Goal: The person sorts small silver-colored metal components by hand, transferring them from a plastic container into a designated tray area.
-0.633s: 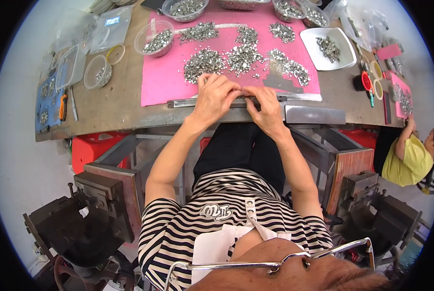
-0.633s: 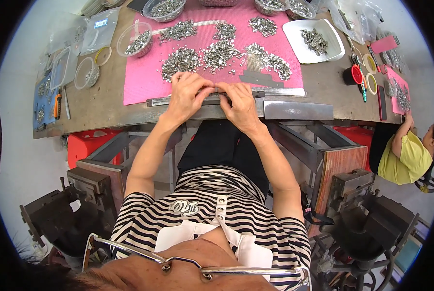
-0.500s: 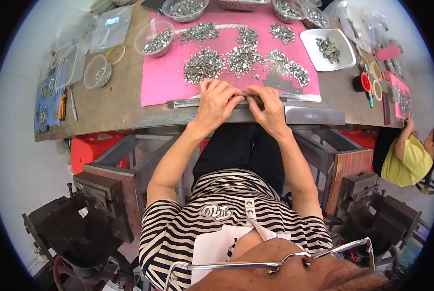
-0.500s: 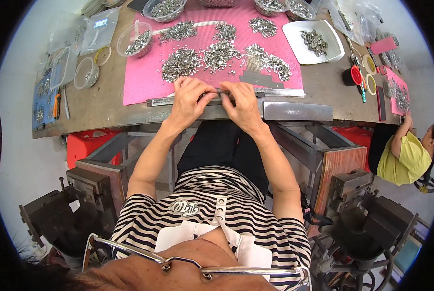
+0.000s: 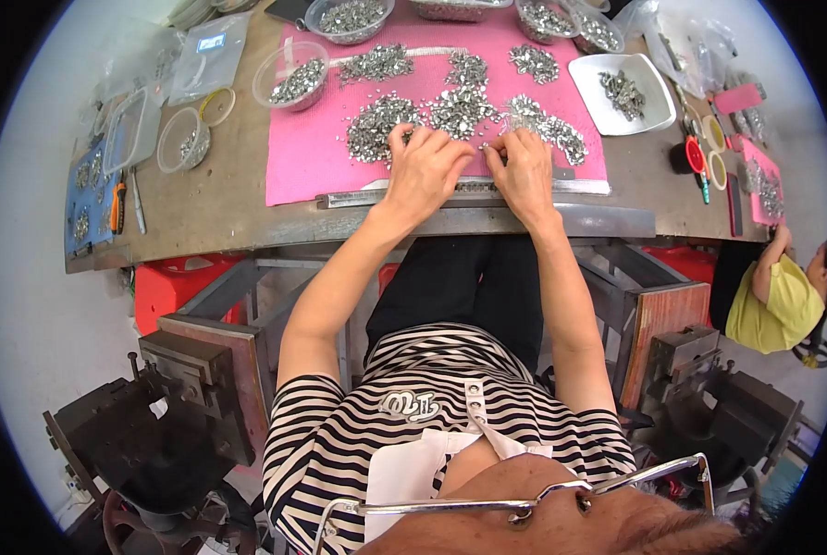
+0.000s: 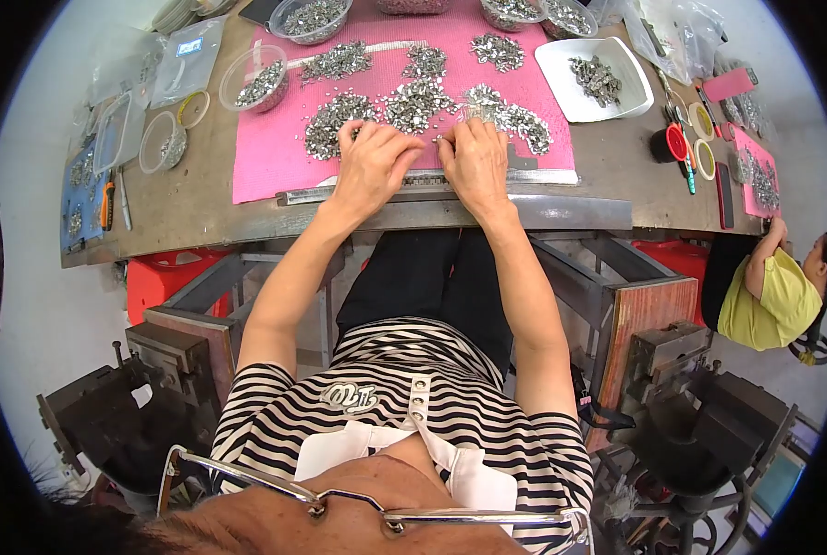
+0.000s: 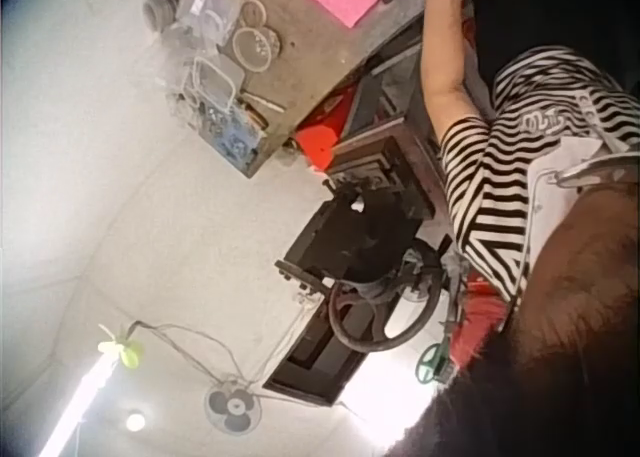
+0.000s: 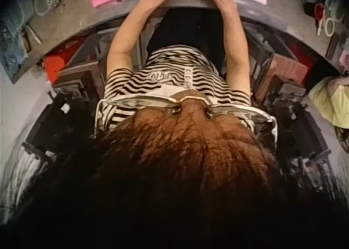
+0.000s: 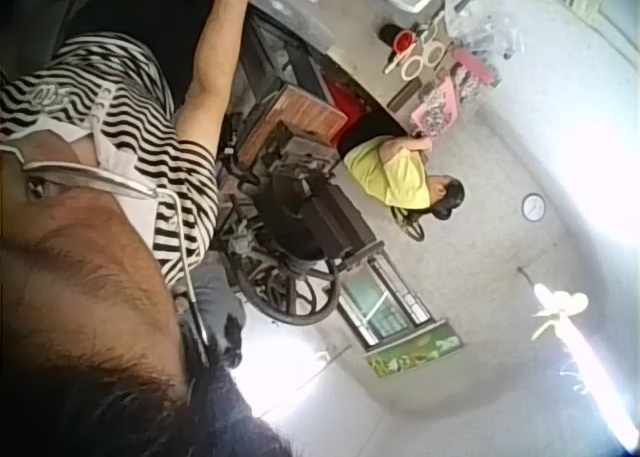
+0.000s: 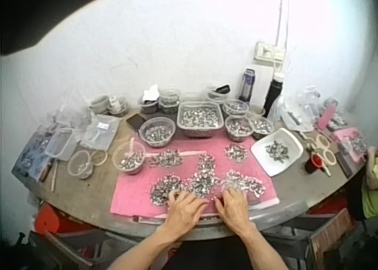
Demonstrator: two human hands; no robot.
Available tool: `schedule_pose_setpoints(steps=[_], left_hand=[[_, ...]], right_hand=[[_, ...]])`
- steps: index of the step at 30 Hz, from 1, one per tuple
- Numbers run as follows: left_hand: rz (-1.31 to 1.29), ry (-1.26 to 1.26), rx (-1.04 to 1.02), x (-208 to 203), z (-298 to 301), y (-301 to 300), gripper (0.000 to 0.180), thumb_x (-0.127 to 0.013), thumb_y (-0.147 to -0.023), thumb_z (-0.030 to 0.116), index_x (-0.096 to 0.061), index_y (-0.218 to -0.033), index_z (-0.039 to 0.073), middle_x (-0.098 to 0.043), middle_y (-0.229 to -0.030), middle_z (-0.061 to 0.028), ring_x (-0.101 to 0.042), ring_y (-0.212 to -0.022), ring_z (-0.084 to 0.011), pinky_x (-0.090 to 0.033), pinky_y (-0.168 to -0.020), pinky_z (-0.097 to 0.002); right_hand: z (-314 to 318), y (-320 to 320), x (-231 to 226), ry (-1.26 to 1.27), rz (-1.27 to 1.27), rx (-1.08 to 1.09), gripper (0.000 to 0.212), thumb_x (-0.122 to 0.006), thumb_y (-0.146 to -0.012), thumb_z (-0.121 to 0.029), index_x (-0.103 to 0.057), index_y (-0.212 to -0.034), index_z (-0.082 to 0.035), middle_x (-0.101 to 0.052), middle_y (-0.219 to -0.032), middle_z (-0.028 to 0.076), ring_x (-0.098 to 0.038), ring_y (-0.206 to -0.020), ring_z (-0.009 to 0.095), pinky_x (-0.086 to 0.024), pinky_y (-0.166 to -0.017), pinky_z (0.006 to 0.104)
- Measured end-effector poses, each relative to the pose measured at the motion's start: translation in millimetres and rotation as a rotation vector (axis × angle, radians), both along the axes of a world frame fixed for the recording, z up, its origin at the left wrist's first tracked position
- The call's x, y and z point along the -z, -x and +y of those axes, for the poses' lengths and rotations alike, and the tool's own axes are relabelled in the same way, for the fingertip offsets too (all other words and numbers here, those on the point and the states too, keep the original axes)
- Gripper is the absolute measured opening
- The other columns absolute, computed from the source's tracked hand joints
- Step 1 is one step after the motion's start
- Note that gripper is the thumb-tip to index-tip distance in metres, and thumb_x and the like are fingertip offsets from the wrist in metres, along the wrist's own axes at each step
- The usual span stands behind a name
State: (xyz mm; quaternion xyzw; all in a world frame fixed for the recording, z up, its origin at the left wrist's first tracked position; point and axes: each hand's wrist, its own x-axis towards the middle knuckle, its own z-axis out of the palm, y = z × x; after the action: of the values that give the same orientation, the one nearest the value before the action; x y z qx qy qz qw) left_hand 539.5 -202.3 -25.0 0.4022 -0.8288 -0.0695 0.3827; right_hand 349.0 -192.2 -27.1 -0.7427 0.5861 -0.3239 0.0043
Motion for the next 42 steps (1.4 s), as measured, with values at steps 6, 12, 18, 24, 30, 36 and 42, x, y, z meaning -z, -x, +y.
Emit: schedule_pose_setpoints(steps=[6,12,18,24,30,36,42], left_hand=[[-0.147,0.01,0.039,4,-29,13,0.01,-0.075,-0.087,0.023,-0.072,-0.093,0.016,-0.064,-0.09,-0.001,-0.058,-0.095,-0.0224,-0.032,-0.101,-0.0503],[-0.174,-0.003,0.097,6,-40,12,0.013,-0.073,-0.088,0.024,-0.071,-0.09,0.012,-0.064,-0.089,-0.0018,-0.059,-0.095,-0.0226,-0.032,-0.101,-0.0513],[-0.123,0.031,0.131,11,-46,12,0.011,-0.069,-0.088,0.021,-0.071,-0.092,0.011,-0.065,-0.092,-0.0037,-0.059,-0.095,-0.0255,-0.033,-0.099,-0.0548],[-0.156,0.045,0.15,10,-46,9,0.01,-0.073,-0.088,0.021,-0.071,-0.097,0.016,-0.064,-0.089,-0.0003,-0.059,-0.093,-0.0217,-0.033,-0.099,-0.05],[-0.139,0.086,0.097,9,-44,8,0.01,-0.073,-0.088,0.02,-0.071,-0.096,0.014,-0.062,-0.087,0.0007,-0.058,-0.09,-0.0208,-0.034,-0.093,-0.0458],[0.003,0.003,0.013,-12,-6,-23,0.008,-0.074,-0.088,0.018,-0.07,-0.093,0.014,-0.062,-0.087,0.0017,-0.056,-0.085,-0.0203,-0.034,-0.088,-0.0408],[0.065,-0.094,-0.004,-1,35,-39,0.012,-0.078,-0.084,0.016,-0.072,-0.094,0.012,-0.063,-0.088,-0.0001,-0.058,-0.087,-0.019,-0.035,-0.088,-0.0376]], right_hand=[[17,0,-11,0.006,-0.066,-0.132,0.012,-0.076,-0.081,-0.009,-0.066,-0.087,-0.007,-0.06,-0.085,0.007,-0.058,-0.084,0.028,-0.04,-0.076,0.0418],[39,-25,-16,0.078,-0.111,-0.297,0.016,-0.078,-0.078,-0.003,-0.066,-0.09,-0.006,-0.06,-0.085,0.006,-0.057,-0.081,0.026,-0.041,-0.073,0.0392],[42,-33,-9,0.123,-0.08,-0.316,0.016,-0.077,-0.079,-0.003,-0.067,-0.092,-0.006,-0.061,-0.088,0.007,-0.058,-0.083,0.027,-0.042,-0.075,0.0393],[28,-15,-6,0.119,-0.129,-0.187,0.014,-0.076,-0.083,-0.008,-0.068,-0.094,-0.006,-0.061,-0.086,0.007,-0.059,-0.084,0.028,-0.043,-0.076,0.0401],[-2,-4,0,0.031,-0.044,-0.012,0.012,-0.076,-0.084,-0.014,-0.07,-0.092,-0.007,-0.062,-0.085,0.007,-0.06,-0.085,0.028,-0.042,-0.078,0.0417],[7,-6,-5,0.053,-0.041,-0.049,0.01,-0.075,-0.084,-0.01,-0.069,-0.09,-0.006,-0.062,-0.084,0.008,-0.061,-0.084,0.028,-0.042,-0.077,0.0406],[39,-38,-16,-0.076,-0.326,-0.264,0.007,-0.073,-0.086,-0.006,-0.069,-0.091,-0.005,-0.065,-0.084,0.008,-0.061,-0.082,0.027,-0.042,-0.076,0.0397]])
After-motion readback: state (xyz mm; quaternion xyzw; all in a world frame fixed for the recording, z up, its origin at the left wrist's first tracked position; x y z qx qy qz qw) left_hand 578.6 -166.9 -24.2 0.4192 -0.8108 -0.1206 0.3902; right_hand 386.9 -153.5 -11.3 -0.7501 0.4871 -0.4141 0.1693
